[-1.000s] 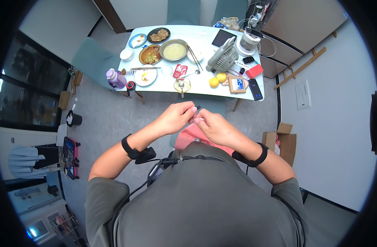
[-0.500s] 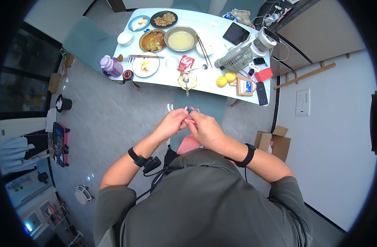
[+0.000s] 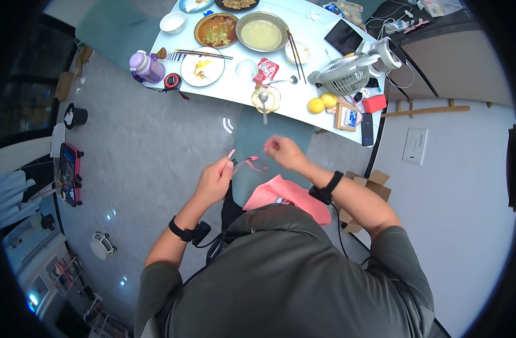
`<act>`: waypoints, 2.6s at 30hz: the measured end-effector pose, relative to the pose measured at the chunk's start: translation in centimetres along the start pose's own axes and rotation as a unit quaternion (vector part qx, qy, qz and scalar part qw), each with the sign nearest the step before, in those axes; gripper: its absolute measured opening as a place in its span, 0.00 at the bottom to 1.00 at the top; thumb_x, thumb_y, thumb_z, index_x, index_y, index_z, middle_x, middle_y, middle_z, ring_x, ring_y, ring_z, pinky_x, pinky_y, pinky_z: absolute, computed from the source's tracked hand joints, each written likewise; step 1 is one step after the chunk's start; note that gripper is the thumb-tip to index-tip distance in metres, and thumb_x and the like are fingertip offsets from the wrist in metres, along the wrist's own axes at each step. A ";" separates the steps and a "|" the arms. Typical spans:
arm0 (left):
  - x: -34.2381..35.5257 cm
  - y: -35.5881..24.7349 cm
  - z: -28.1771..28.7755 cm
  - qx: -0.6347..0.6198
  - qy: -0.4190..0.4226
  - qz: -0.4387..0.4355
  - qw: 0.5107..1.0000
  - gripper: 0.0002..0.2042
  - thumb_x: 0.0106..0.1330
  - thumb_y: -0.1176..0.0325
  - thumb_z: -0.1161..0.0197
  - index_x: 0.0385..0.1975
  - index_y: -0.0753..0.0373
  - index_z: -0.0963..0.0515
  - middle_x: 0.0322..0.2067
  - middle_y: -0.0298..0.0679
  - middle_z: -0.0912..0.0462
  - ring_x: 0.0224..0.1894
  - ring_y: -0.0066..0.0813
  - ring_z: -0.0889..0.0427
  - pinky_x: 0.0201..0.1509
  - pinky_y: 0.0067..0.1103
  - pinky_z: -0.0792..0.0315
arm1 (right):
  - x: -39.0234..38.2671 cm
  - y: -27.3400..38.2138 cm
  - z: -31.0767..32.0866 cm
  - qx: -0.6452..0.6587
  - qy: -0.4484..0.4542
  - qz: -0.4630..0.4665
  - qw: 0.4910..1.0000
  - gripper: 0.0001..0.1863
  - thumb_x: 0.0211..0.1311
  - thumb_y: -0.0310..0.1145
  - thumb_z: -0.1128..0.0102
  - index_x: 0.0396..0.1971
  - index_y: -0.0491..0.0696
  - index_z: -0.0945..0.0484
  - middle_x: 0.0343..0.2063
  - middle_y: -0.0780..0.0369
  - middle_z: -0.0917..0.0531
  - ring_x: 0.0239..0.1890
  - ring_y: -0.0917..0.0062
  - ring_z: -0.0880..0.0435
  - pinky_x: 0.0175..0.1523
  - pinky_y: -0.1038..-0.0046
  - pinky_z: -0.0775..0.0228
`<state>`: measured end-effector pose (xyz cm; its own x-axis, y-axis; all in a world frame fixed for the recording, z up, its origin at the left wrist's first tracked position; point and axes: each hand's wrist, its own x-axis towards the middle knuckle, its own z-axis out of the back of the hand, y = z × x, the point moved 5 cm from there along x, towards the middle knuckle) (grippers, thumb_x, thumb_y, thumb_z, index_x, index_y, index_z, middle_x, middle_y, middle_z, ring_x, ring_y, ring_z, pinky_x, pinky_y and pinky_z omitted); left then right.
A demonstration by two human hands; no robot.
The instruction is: The person detaches a black strap from a pink sun hat, removes a small plastic component from the strap using a metal spoon as a lever, and then reattaches the component to the strap.
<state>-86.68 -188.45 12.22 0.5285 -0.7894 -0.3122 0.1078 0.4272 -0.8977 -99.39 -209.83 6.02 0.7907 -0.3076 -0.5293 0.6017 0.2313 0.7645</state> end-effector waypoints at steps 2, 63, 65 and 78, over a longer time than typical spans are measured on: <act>-0.3 0.5 0.1 -0.091 -0.011 -0.001 0.996 0.12 0.76 0.67 0.47 0.30 0.67 0.28 0.16 0.36 0.33 0.21 0.20 0.31 0.26 0.26 0.34 | 2.5 -1.9 0.8 -0.095 -0.073 0.036 0.992 0.14 0.62 0.28 0.36 0.47 0.43 0.22 0.32 0.54 0.17 0.35 0.61 0.16 0.43 0.63 0.22; -10.4 -30.6 -1.5 -0.219 0.161 -0.283 0.920 0.15 0.81 0.56 0.50 0.48 0.63 0.29 0.31 0.30 0.28 0.31 0.15 0.33 0.35 0.16 0.37 | -30.6 26.3 12.0 -0.006 -0.182 0.402 0.898 0.16 0.64 0.33 0.30 0.47 0.42 0.22 0.19 0.63 0.28 0.21 0.77 0.29 0.28 0.74 0.35; -10.5 -30.9 -1.3 -0.263 0.169 -0.287 0.906 0.14 0.81 0.57 0.49 0.49 0.63 0.29 0.31 0.31 0.28 0.31 0.15 0.32 0.35 0.16 0.37 | -32.0 26.2 11.7 -0.055 -0.244 0.398 0.883 0.18 0.69 0.35 0.35 0.53 0.42 0.25 0.27 0.57 0.24 0.28 0.66 0.24 0.34 0.68 0.31; -11.2 -32.5 -1.1 -0.280 0.006 -0.309 0.909 0.14 0.80 0.64 0.46 0.57 0.67 0.28 0.32 0.36 0.20 0.27 0.16 0.31 0.29 0.14 0.40 | -32.1 25.8 11.6 0.061 -0.237 0.456 0.856 0.09 0.73 0.27 0.43 0.46 0.37 0.23 0.26 0.60 0.23 0.26 0.76 0.25 0.33 0.73 0.32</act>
<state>-97.03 -193.92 44.54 0.5036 -0.8081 0.3056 -0.0650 -0.3881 -0.9193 -110.59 -204.71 47.04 0.7734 -0.3963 0.4948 -0.2809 0.4855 0.8279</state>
